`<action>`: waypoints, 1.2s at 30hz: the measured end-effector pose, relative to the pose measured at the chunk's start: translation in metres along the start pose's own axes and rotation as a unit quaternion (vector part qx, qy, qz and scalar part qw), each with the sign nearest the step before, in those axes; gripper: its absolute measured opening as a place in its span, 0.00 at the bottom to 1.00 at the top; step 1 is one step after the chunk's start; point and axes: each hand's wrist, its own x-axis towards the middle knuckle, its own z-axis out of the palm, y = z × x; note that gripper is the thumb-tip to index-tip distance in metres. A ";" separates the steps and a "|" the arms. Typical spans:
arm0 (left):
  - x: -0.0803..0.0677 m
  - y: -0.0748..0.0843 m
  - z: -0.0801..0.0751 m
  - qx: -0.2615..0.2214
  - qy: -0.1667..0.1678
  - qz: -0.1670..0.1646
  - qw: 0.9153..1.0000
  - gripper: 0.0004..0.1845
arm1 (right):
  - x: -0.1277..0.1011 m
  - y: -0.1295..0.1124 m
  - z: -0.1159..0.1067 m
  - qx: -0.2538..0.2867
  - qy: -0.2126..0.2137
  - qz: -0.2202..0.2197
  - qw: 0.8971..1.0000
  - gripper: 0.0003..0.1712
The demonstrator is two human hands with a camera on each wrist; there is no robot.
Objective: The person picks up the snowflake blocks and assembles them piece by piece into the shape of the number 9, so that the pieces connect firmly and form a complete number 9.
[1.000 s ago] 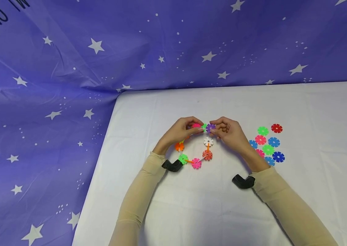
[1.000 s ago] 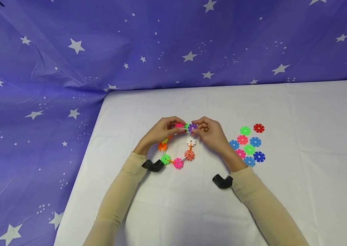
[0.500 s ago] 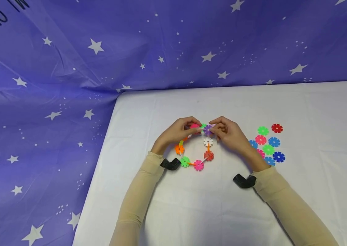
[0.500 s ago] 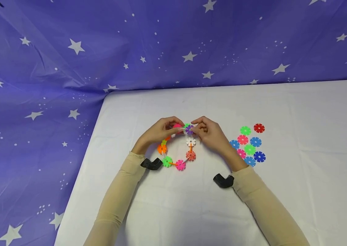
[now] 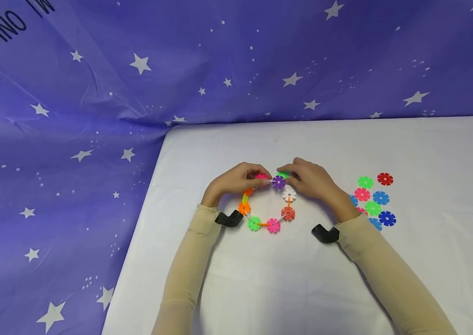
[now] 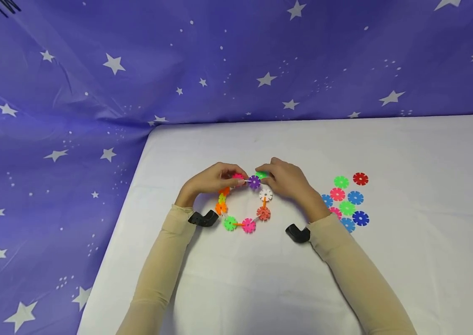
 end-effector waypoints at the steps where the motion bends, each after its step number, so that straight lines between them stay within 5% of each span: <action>1: 0.001 0.001 0.000 0.001 0.001 0.000 1.000 0.11 | 0.000 -0.001 0.000 -0.009 0.002 0.006 1.000 0.18; 11: 0.008 0.003 0.003 0.052 0.013 0.022 0.998 0.21 | -0.011 0.003 -0.006 0.027 0.029 0.063 0.997 0.15; 21: 0.010 0.006 0.012 0.068 0.021 0.014 0.997 0.21 | -0.029 -0.001 -0.006 0.089 0.111 -0.019 0.990 0.11; 36: 0.008 0.012 0.013 0.084 0.028 0.010 0.996 0.21 | -0.031 -0.009 -0.003 0.039 0.101 -0.054 0.993 0.19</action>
